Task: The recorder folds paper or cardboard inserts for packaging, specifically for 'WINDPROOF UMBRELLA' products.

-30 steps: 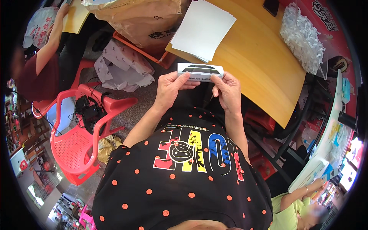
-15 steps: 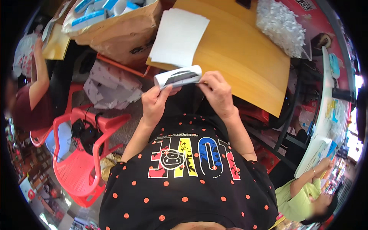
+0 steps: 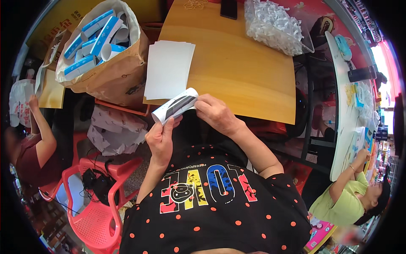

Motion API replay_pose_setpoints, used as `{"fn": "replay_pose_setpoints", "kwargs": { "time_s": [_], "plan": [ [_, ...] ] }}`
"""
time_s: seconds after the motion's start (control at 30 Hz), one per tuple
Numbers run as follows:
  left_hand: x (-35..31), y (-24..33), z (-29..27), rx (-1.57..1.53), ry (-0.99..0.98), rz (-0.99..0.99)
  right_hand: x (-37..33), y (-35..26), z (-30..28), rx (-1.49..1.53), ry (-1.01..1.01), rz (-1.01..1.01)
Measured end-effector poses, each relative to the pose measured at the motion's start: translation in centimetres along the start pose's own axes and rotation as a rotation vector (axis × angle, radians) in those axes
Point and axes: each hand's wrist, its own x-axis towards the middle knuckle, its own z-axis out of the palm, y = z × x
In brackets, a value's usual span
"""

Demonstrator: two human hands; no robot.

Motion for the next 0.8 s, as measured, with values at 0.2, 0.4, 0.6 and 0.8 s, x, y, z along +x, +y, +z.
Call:
{"fn": "replay_pose_setpoints", "kwargs": {
  "time_s": [0.2, 0.4, 0.6, 0.8],
  "plan": [
    [0.2, 0.1, 0.6, -0.033, 0.019, 0.039, 0.1, -0.1, -0.3, -0.021, 0.036, 0.001],
    [0.0, 0.2, 0.9, -0.030, 0.021, 0.071, -0.1, -0.1, -0.4, -0.023, 0.083, -0.014],
    [-0.2, 0.1, 0.7, 0.057, 0.014, 0.124, -0.4, -0.3, -0.2, 0.002, 0.069, 0.062],
    [-0.3, -0.3, 0.1, 0.099, 0.023, 0.210, 0.1, -0.7, -1.7, 0.301, -0.006, 0.422]
  ]
}}
